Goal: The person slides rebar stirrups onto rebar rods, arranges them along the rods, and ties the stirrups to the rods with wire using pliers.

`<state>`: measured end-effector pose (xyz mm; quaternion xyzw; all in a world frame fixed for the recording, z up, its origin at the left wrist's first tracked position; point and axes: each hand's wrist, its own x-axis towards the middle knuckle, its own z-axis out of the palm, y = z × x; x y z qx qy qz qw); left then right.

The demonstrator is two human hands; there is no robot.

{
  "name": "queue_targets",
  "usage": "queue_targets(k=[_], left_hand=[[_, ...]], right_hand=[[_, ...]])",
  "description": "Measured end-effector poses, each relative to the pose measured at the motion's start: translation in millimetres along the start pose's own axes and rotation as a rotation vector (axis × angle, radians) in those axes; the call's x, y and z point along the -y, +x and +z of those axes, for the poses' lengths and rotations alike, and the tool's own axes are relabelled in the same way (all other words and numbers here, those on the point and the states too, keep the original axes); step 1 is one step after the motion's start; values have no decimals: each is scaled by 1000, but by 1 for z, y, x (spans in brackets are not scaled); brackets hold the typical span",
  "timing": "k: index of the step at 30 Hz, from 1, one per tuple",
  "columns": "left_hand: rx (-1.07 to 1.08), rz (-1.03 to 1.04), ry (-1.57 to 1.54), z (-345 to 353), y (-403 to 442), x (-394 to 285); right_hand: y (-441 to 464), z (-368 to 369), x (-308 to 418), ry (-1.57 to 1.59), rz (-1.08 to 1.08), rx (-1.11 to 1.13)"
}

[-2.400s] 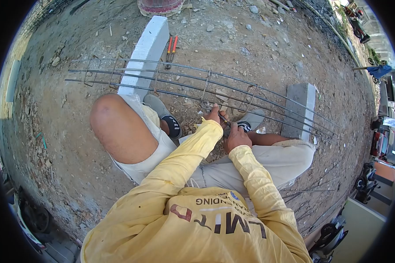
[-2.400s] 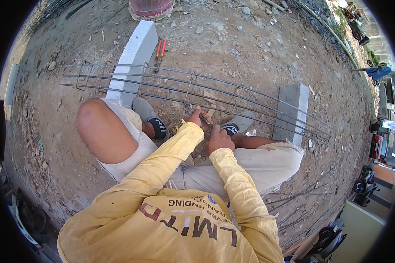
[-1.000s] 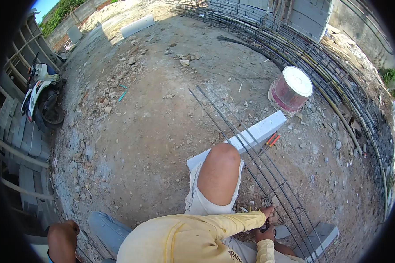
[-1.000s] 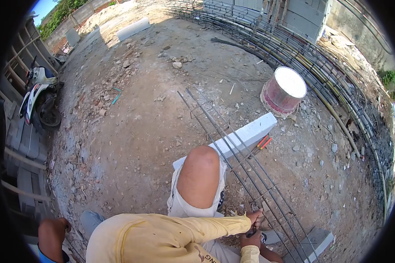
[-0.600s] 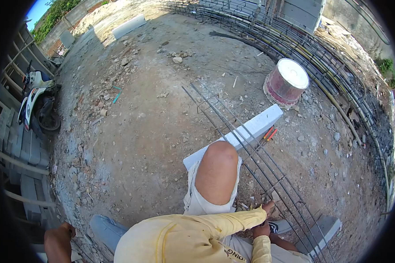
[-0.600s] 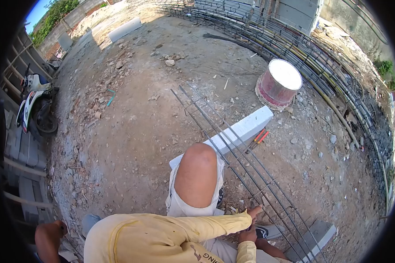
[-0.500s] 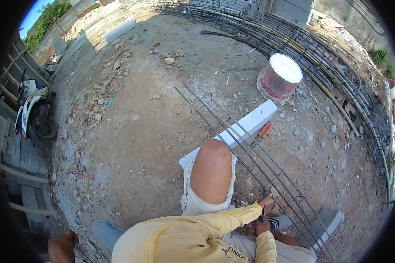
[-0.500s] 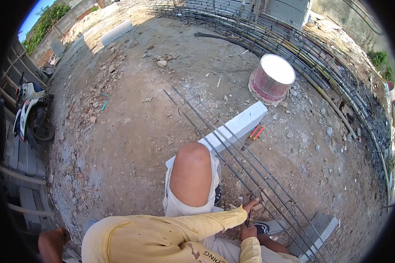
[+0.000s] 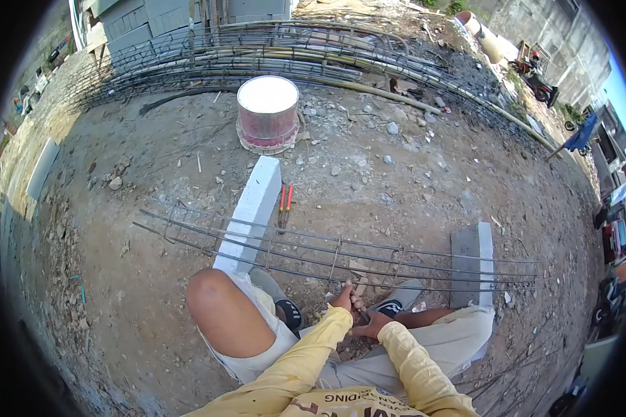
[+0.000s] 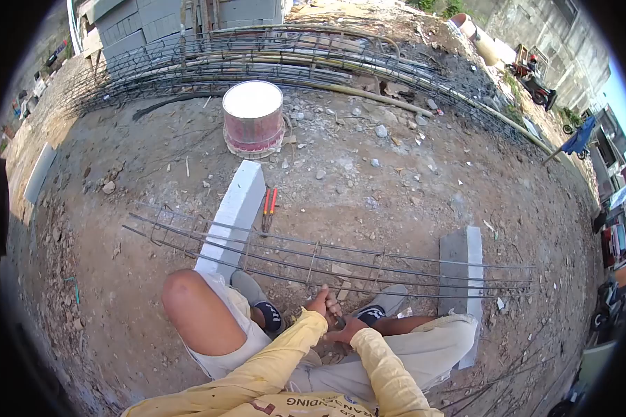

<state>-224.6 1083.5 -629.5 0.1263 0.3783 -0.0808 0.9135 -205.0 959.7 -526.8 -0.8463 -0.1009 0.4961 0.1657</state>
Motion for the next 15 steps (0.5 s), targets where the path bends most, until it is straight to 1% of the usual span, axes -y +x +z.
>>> queue_targets(k=[1, 2, 3, 5, 7, 10, 12, 13, 14, 15], left_hand=[[-48, 8, 22, 3, 1, 3], [-101, 27, 38, 6, 2, 4], [-157, 55, 50, 7, 2, 4], [-318, 116, 197, 9, 8, 8], [-454, 178, 292, 18, 3, 8], [-596, 160, 618, 3, 14, 8], [-577, 156, 604, -4, 10, 9], [-562, 156, 592, -4, 9, 10], [-669, 169, 552, -11, 18, 15], [-593, 121, 581, -16, 19, 12]], right_hand=[[0, 9, -4, 21, -38, -128], [-30, -1, 31, -46, 108, -157], [-27, 14, 34, -118, 137, -270], [-25, 50, 32, -275, 201, -480], [-21, 55, 31, -180, 231, -445], [-11, 50, 29, -59, 208, -314], [-24, 33, 38, 42, 169, -230], [-10, 37, 24, -25, 155, -193], [16, 49, 4, -91, 140, -153], [29, 58, -10, -154, 125, -108]])
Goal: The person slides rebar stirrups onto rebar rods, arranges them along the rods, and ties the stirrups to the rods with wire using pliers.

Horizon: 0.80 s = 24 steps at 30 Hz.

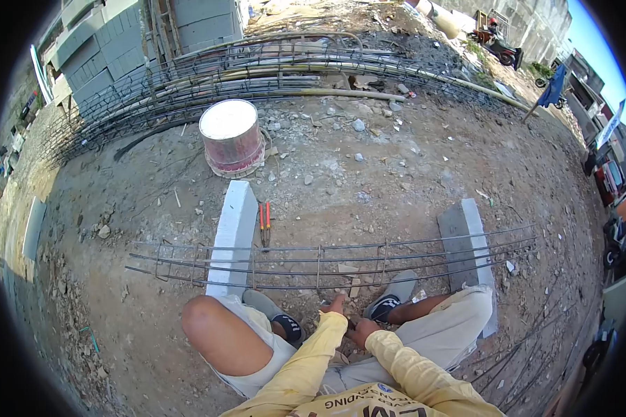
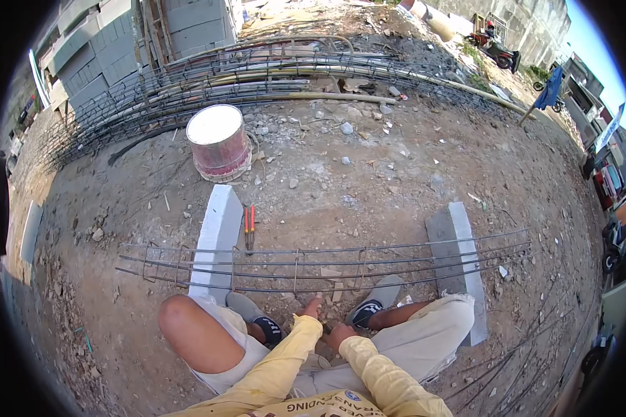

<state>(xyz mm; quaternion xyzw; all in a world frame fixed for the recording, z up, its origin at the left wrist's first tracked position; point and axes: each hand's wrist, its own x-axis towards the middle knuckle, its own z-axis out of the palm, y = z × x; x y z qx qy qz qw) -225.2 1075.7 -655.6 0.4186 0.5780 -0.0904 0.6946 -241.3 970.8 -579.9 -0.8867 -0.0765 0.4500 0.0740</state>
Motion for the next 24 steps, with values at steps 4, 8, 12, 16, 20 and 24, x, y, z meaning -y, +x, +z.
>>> queue_targets(k=[4, 8, 12, 16, 20, 24], left_hand=[[541, -126, -221, -29, -19, -23], [789, -212, -482, -33, -43, -41], [752, -141, -533, -23, -8, -18], [443, -78, -369, -8, -12, -14], [388, -61, -259, -3, 0, -14], [214, -87, -83, -6, 17, -11]], right_hand=[[0, -24, -11, 509, -100, 461], [-5, -27, -17, 1137, -17, 867], [3, -23, -16, 835, -86, 705], [-33, -19, 4, 280, -86, -146], [-47, 7, 25, 233, 115, -370], [-45, -3, 18, 343, 28, -249]])
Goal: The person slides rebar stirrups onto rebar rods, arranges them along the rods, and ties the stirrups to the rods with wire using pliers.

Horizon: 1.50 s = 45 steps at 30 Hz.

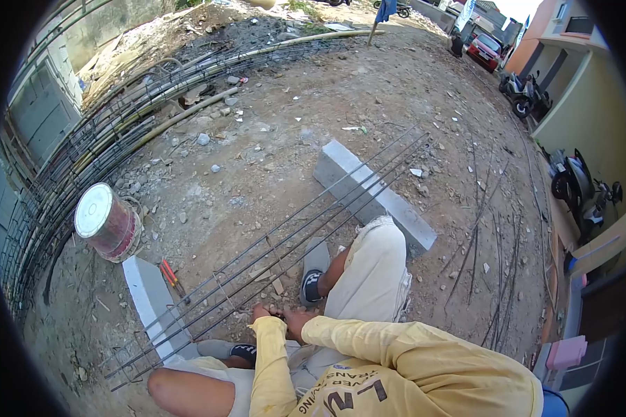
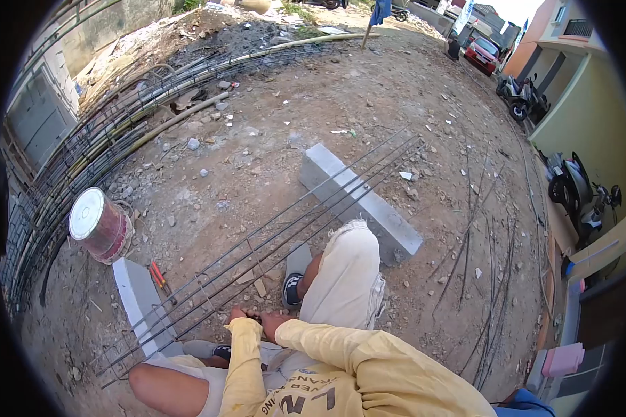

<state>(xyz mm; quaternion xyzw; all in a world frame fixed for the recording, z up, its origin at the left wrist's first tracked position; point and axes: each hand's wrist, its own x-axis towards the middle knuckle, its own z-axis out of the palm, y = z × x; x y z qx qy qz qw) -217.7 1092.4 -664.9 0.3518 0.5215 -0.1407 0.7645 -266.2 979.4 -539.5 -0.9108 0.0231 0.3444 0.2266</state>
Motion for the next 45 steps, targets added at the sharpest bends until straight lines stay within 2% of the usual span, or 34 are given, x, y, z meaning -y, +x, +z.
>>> queue_targets(k=[2, 3, 4, 6, 7, 8, 9, 10, 11, 13, 14, 15, 16, 18, 21, 23, 26, 29, 32, 35, 38, 39, 42, 45], left_hand=[[-63, -89, 74, 5, -12, -11], [38, -173, 217, -6, 0, -11], [35, -102, 200, -15, 9, -12], [33, 32, 184, -23, 18, -8], [183, 58, 145, -16, -9, -15], [173, 36, 95, -11, -30, -19], [159, 15, 38, -8, -48, -23], [143, -4, -22, -6, -55, -24], [244, -25, -165, -8, -36, -20], [359, 99, 22, -21, -20, -22], [423, 154, 119, -23, -17, -22], [382, 157, 126, -25, -2, -17], [480, 119, 82, -44, 48, -9], [320, 58, 5, -39, 36, -8], [168, 4, -15, -28, 15, -7], [108, -20, -35, -24, 12, -8], [37, -50, -71, -20, 6, -10], [-18, -88, -116, -18, 2, -12], [-30, -64, -105, -18, 5, -12], [-3, -15, -57, -19, 7, -11], [16, 4, -34, -20, 9, -11], [17, 11, -31, -22, 10, -11], [17, 27, -33, -27, 12, -10], [15, 50, -43, -36, 13, -12]], right_hand=[[14, 8, -9, 61, -45, 23], [23, 18, -15, 60, -73, 49], [34, 28, -21, 61, -99, 74], [43, 27, -24, 130, -33, 296], [37, 6, -18, 336, 66, 515], [30, -6, -13, 543, 158, 734], [22, -7, -16, 964, 218, 939], [22, -9, -16, 997, 232, 977], [23, -12, -15, 1029, 245, 1015], [33, -9, -19, 1039, 231, 1090], [30, -8, -16, 971, 232, 1017], [24, -8, -12, 908, 237, 938], [21, -9, -12, 846, 249, 857], [26, -1, -20, 745, 260, 768], [63, 34, -33, 312, -44, 454], [54, 22, -25, 203, -97, 346], [43, 6, -16, 305, -15, 349], [57, 29, -24, 317, -60, 152], [61, 38, -19, 289, -7, 63], [21, -7, 0, 308, 76, 54], [32, -10, -1, 447, 55, 69], [34, -12, -2, 540, 74, 176], [40, -3, 1, 414, 57, 106], [55, 19, -3, 444, 78, 83]])
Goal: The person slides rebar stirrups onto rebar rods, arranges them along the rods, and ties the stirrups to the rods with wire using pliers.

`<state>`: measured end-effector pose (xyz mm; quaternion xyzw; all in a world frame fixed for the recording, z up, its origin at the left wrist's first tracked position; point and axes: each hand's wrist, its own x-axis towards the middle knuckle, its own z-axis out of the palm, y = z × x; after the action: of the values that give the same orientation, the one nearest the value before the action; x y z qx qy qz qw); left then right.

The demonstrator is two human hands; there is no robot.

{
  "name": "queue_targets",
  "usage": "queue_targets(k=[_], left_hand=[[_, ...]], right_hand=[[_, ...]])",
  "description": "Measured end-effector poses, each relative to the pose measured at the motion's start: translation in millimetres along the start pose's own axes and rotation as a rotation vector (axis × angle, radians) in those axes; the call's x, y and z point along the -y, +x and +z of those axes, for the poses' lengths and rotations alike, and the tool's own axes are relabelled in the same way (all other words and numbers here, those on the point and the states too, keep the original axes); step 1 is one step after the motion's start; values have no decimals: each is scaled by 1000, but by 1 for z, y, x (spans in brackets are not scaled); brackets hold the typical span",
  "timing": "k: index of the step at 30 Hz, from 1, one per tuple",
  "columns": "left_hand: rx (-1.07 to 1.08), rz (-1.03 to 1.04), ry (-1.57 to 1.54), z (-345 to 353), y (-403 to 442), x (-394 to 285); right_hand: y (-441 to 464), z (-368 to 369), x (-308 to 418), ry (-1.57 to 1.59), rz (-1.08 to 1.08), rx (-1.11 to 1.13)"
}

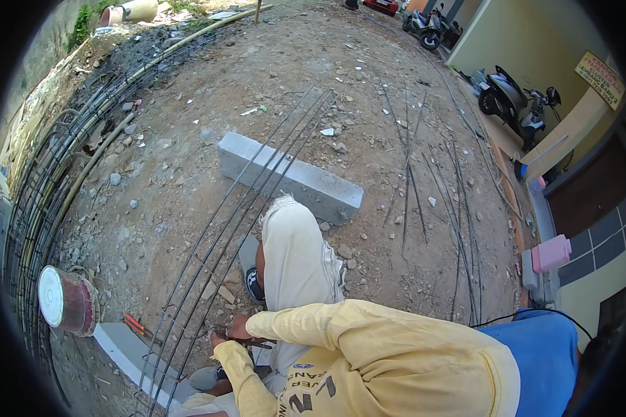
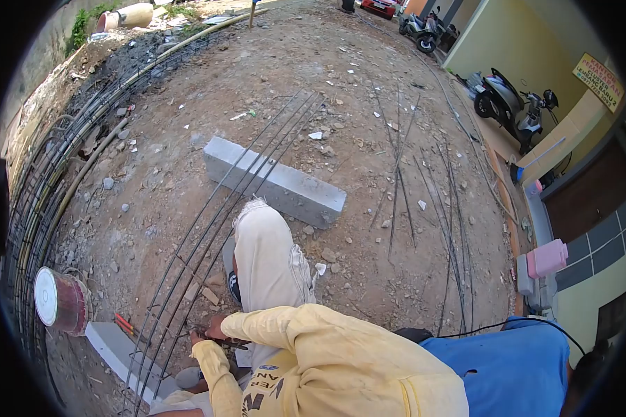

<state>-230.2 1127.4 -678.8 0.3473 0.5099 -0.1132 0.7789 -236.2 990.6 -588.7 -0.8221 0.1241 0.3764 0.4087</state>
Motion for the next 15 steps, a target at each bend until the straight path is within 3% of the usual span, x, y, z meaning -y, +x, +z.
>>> queue_targets(k=[6, 7, 8, 11, 13, 14, 15], left_hand=[[51, -5, -122, -23, 21, 8], [-23, 56, -71, -6, -16, 5], [-63, 59, -84, -1, -18, 6], [57, 8, 42, -9, -18, 0], [214, -17, -88, -17, -13, 0], [297, -31, -148, -19, -9, 1], [285, -40, -161, -21, -4, 2]], right_hand=[[15, 8, -15, 92, -27, 15], [12, 0, -14, -100, -217, 50], [50, 25, -38, -45, -182, 83], [23, 18, -25, 198, -150, 15], [29, 28, -30, 470, 23, -20], [23, 29, -30, 795, 127, 16], [17, 31, -31, 903, 172, 14]])
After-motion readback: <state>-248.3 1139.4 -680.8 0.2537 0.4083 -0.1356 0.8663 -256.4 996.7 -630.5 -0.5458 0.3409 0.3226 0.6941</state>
